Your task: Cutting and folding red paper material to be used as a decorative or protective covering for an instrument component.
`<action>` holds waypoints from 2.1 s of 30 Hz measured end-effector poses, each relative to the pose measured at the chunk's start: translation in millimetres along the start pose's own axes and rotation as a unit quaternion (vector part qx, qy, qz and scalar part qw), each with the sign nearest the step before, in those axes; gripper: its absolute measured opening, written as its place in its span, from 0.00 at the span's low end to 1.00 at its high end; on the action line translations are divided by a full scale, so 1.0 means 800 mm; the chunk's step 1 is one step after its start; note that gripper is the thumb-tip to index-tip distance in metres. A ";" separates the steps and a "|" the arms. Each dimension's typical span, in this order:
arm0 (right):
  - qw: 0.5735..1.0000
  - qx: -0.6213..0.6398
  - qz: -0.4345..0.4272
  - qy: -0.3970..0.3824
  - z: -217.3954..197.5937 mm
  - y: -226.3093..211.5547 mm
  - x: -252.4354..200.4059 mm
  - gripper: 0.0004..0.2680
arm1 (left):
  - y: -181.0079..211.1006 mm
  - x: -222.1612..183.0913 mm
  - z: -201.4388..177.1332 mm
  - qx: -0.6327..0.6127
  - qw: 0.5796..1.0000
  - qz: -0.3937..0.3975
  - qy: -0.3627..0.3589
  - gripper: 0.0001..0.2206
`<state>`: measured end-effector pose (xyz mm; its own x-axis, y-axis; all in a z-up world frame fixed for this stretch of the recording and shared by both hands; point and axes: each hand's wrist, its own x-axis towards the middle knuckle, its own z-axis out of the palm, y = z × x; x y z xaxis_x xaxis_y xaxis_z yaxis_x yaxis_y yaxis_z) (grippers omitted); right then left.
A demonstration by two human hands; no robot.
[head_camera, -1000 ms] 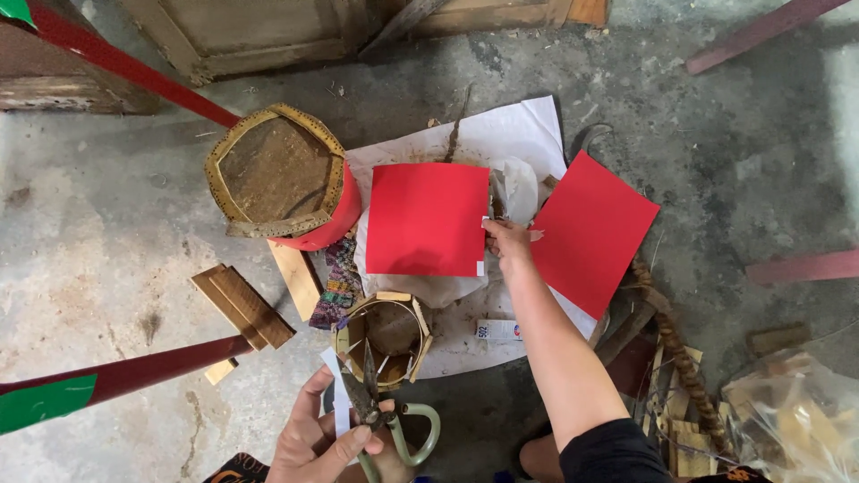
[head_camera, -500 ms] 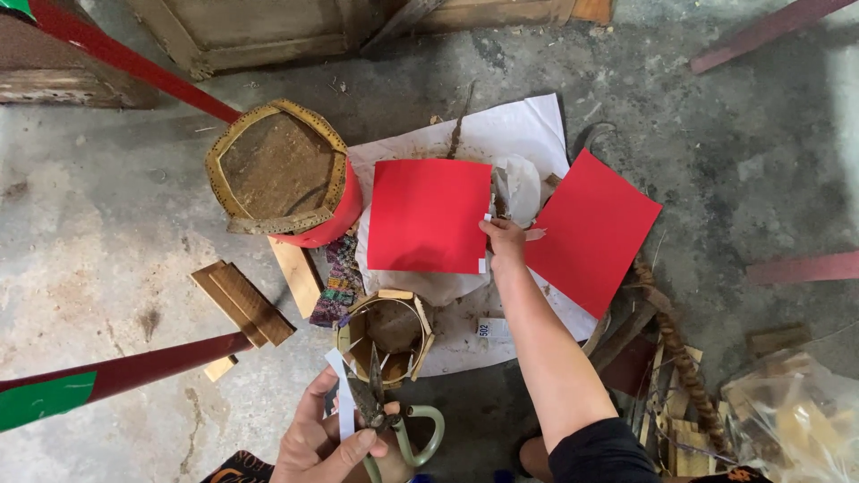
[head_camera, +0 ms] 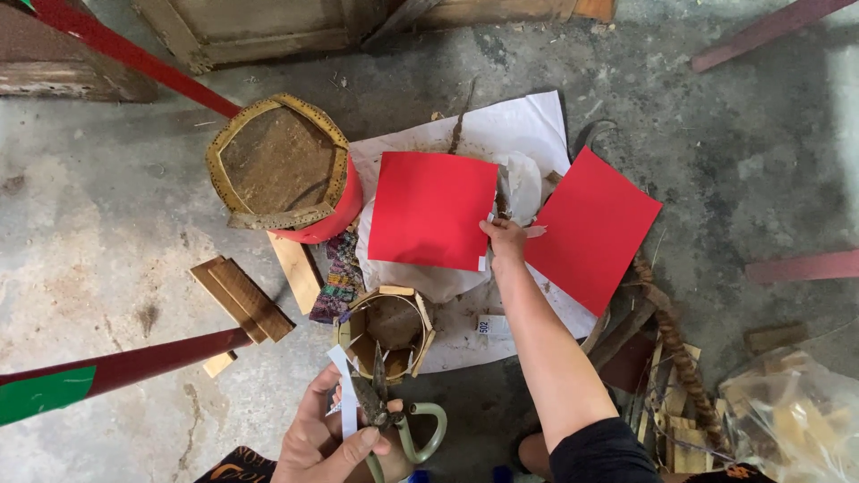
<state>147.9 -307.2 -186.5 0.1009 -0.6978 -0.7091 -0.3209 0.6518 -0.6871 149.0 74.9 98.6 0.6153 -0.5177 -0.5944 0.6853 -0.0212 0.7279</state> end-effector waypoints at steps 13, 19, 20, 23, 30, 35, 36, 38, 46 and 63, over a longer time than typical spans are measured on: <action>0.998 -0.048 -0.034 -0.018 -0.008 -0.027 -0.049 0.16 | -0.005 0.002 -0.004 0.006 1.000 0.002 -0.023 0.38; 0.996 -0.011 -0.085 -0.027 -0.008 -0.006 -0.035 0.11 | -0.001 0.001 -0.001 0.010 1.000 -0.001 -0.023 0.39; 0.997 -0.002 -0.061 -0.038 -0.008 -0.010 -0.042 0.08 | -0.001 0.001 -0.001 0.011 0.999 -0.001 -0.031 0.39; 0.998 -0.006 -0.059 -0.038 -0.004 0.000 -0.019 0.09 | 0.001 0.000 -0.001 -0.013 0.999 -0.015 -0.028 0.38; 0.999 0.000 -0.049 0.021 0.012 -0.001 -0.008 0.10 | 0.012 0.002 0.012 -0.041 0.991 -0.106 0.067 0.40; 0.998 -0.026 -0.033 0.038 0.010 -0.009 -0.021 0.06 | -0.011 0.004 -0.011 -0.017 0.994 -0.098 0.050 0.44; 0.998 -0.027 -0.032 0.038 0.010 -0.005 -0.014 0.06 | -0.011 0.003 -0.011 -0.018 0.994 -0.099 0.050 0.44; 0.995 -0.062 -0.057 0.046 0.010 0.003 -0.001 0.05 | -0.010 0.000 -0.010 -0.056 0.996 -0.073 0.006 0.42; 0.990 -0.116 -0.047 0.061 0.013 -0.003 -0.002 0.06 | 0.012 -0.012 0.011 -0.043 0.991 -0.105 0.071 0.41; 0.972 -0.171 -0.145 0.067 0.004 0.002 -0.045 0.16 | -0.016 -0.009 -0.013 -0.089 0.993 -0.060 0.047 0.42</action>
<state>147.1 -280.2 -162.6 0.1176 -0.8847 -0.4511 -0.5932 0.3018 -0.7464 140.0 87.9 90.3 0.5530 -0.4378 -0.7089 0.8089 0.0784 0.5826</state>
